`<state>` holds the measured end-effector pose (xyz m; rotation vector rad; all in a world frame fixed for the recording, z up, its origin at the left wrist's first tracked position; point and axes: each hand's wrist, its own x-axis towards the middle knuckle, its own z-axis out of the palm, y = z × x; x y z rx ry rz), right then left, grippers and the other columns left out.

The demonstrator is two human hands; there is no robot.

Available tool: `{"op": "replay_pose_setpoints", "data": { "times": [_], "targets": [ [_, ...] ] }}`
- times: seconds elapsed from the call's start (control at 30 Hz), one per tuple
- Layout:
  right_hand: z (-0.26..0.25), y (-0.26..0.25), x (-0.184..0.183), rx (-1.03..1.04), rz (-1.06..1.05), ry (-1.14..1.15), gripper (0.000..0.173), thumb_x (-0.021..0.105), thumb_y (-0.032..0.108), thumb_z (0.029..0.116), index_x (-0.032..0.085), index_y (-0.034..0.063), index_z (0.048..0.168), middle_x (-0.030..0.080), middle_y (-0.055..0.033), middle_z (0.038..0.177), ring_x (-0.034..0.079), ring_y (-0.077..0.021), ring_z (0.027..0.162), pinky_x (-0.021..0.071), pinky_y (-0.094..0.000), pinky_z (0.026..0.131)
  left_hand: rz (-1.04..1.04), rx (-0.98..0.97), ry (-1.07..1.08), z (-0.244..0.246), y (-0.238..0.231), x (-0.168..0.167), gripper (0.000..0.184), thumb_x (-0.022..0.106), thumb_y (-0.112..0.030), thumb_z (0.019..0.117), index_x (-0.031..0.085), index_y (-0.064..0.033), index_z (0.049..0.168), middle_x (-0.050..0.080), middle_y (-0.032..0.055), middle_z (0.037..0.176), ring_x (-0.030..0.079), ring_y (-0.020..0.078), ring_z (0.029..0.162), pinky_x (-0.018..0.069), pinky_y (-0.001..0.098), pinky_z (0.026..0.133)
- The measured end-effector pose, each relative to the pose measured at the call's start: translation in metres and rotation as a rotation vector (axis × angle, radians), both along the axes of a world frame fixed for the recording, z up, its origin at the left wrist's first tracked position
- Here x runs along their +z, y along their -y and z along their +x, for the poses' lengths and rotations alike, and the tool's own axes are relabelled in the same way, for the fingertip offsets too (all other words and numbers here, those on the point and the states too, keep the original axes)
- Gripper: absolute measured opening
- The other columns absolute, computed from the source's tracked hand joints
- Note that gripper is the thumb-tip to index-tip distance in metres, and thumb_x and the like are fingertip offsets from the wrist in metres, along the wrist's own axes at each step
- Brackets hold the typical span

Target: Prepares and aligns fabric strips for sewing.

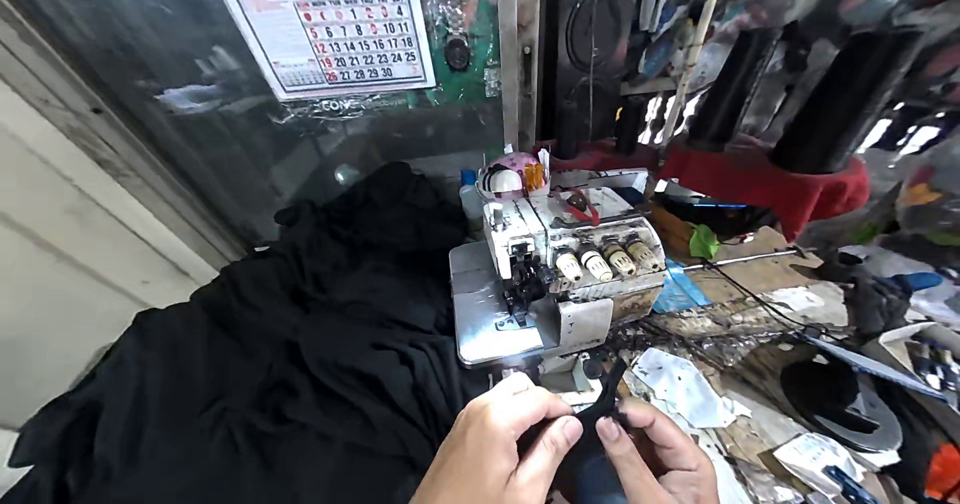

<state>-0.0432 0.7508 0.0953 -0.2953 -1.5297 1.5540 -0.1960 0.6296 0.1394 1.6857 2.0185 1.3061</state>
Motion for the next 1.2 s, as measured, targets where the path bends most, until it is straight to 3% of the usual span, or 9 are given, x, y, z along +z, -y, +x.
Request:
{"op": "replay_pose_setpoints", "data": {
  "times": [0.2, 0.53, 0.73, 0.87, 0.97, 1.1, 1.2],
  "targets": [
    [-0.003, 0.001, -0.003, -0.006, 0.069, -0.019, 0.007, 0.068, 0.001, 0.0951, 0.072, -0.0008, 0.101, 0.073, -0.0077, 0.095, 0.07, -0.0138, 0.088, 0.0604, -0.0303, 0.083, 0.066, 0.046, 0.006, 0.0, 0.005, 0.002, 0.018, 0.066, -0.03, 0.101, 0.079, -0.0183, 0.103, 0.068, -0.0057, 0.093, 0.064, 0.0046, 0.09, 0.0544, 0.0227, 0.078],
    [-0.006, 0.01, 0.002, -0.003, 0.025, -0.023, 0.007, 0.069, -0.002, 0.0933, 0.071, -0.0037, 0.1, 0.072, -0.0086, 0.092, 0.069, -0.0126, 0.08, 0.0614, -0.0275, 0.074, 0.045, 0.112, -0.097, -0.003, 0.012, 0.005, 0.022, 0.063, -0.035, 0.1017, 0.079, -0.0202, 0.101, 0.069, -0.0082, 0.091, 0.063, 0.0022, 0.089, 0.0533, 0.0215, 0.076],
    [-0.012, 0.017, 0.016, -0.081, 0.024, -0.009, 0.008, 0.071, 0.0, 0.09, 0.071, -0.004, 0.097, 0.073, -0.0061, 0.088, 0.07, -0.0096, 0.075, 0.061, -0.0241, 0.069, 0.022, 0.145, -0.119, 0.006, 0.016, 0.023, 0.028, 0.059, -0.035, 0.1043, 0.077, -0.0141, 0.102, 0.069, 0.0019, 0.095, 0.064, 0.0103, 0.093, 0.0523, 0.0266, 0.083],
    [-0.014, 0.017, 0.012, -0.088, -0.003, 0.031, 0.006, 0.071, 0.0, 0.0902, 0.072, -0.003, 0.096, 0.073, -0.0067, 0.088, 0.071, -0.0114, 0.075, 0.0617, -0.0259, 0.069, 0.013, 0.208, -0.192, 0.001, 0.013, 0.008, 0.028, 0.059, -0.039, 0.1027, 0.077, -0.0178, 0.098, 0.07, -0.0032, 0.093, 0.064, 0.0097, 0.095, 0.0514, 0.029, 0.085],
    [-0.017, 0.011, -0.013, -0.044, -0.02, 0.089, 0.007, 0.071, 0.001, 0.0928, 0.072, -0.0025, 0.099, 0.073, -0.0099, 0.091, 0.072, -0.0178, 0.079, 0.0633, -0.0324, 0.072, -0.066, 0.219, -0.228, -0.011, 0.012, -0.02, 0.029, 0.059, -0.045, 0.1017, 0.075, -0.0227, 0.093, 0.067, -0.0095, 0.09, 0.061, 0.0075, 0.096, 0.0511, 0.0303, 0.084],
    [-0.022, 0.005, -0.011, -0.002, -0.03, 0.154, 0.008, 0.072, 0.005, 0.0938, 0.073, 0.0001, 0.1, 0.073, -0.008, 0.089, 0.07, -0.016, 0.075, 0.0621, -0.0318, 0.067, -0.207, 0.027, 0.004, -0.029, 0.015, -0.006, 0.027, 0.054, -0.036, 0.1065, 0.068, -0.0156, 0.098, 0.065, -0.0032, 0.079, 0.062, 0.0089, 0.07, 0.0529, 0.0315, 0.062],
    [-0.042, -0.006, 0.008, -0.05, -0.001, 0.123, 0.008, 0.072, 0.008, 0.0934, 0.074, 0.0022, 0.099, 0.073, -0.0058, 0.085, 0.069, -0.0143, 0.071, 0.0606, -0.03, 0.064, -0.174, 0.052, -0.069, -0.04, 0.001, 0.026, 0.028, 0.051, -0.035, 0.1069, 0.069, -0.0161, 0.096, 0.061, -0.005, 0.075, 0.057, 0.0067, 0.064, 0.0488, 0.0284, 0.056]
  ]
}}
